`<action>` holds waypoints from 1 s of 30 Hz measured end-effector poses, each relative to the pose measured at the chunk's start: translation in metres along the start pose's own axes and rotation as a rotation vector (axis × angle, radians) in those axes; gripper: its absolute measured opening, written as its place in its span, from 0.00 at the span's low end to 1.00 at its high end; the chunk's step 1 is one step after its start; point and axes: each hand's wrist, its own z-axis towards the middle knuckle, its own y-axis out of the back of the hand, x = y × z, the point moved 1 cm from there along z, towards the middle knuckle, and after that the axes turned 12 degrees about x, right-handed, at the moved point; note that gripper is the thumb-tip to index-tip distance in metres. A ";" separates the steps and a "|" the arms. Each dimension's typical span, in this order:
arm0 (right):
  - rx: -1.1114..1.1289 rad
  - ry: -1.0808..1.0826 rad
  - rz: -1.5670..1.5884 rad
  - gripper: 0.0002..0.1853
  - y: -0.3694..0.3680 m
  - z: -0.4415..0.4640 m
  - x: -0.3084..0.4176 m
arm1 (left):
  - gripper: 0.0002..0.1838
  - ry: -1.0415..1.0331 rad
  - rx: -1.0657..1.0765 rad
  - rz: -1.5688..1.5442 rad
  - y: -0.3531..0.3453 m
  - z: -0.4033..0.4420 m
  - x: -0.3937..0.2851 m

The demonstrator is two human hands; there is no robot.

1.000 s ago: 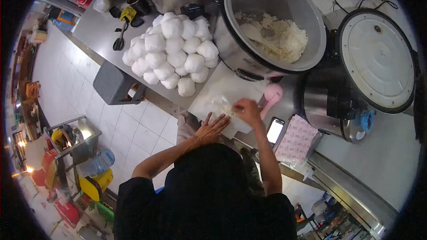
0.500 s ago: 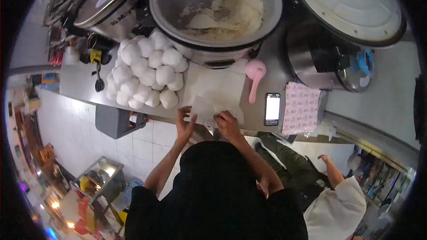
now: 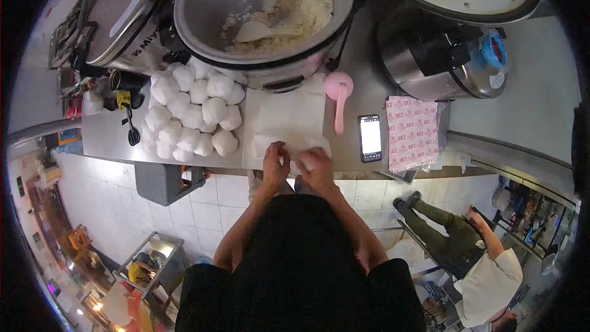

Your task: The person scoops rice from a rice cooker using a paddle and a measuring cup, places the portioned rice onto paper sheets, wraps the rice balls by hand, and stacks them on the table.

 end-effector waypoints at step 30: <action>0.081 -0.424 0.121 0.14 -0.053 0.006 -0.050 | 0.31 0.226 0.069 -0.440 -0.010 -0.007 0.046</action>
